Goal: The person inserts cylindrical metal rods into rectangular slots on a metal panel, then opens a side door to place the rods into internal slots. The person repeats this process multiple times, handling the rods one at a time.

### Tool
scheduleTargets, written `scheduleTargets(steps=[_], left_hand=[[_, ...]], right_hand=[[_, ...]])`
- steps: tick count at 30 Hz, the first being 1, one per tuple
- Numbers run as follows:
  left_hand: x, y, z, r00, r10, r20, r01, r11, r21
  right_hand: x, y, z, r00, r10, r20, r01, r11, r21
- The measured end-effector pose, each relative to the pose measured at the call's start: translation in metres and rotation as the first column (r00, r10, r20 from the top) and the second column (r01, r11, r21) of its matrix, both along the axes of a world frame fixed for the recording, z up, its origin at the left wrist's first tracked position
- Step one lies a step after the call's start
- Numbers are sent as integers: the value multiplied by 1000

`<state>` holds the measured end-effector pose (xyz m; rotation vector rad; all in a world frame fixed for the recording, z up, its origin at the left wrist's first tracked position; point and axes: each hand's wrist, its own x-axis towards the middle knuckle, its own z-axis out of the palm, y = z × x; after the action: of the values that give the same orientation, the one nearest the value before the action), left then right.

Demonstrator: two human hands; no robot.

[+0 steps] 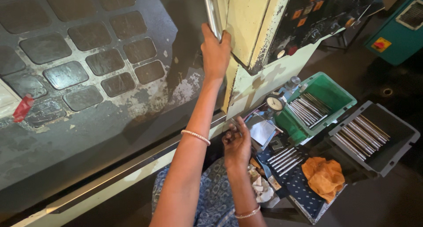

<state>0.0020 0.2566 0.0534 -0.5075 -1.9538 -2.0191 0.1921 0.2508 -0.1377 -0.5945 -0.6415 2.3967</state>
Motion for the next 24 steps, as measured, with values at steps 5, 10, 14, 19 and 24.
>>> scheduleTargets(steps=[5, 10, 14, 19, 24], left_hand=[[1, 0, -1, 1000, 20, 3, -20, 1000, -2], [0, -1, -1, 1000, 2, 11, -2, 1000, -1], [-1, -1, -2, 1000, 3, -3, -3, 1000, 6], [-3, 1, -2, 1000, -7, 6, 7, 1000, 23], [-5, 1, -3, 999, -37, 12, 36, 999, 31]], right_hand=[[-1, 0, -3, 1000, 13, -22, -13, 1000, -10], [2, -4, 3, 1000, 19, -13, -19, 999, 35], [3, -6, 14, 998, 40, -49, -38, 999, 28], [7, -9, 27, 993, 41, -112, -35, 998, 49], [7, -9, 31, 995, 32, -100, -27, 998, 49]])
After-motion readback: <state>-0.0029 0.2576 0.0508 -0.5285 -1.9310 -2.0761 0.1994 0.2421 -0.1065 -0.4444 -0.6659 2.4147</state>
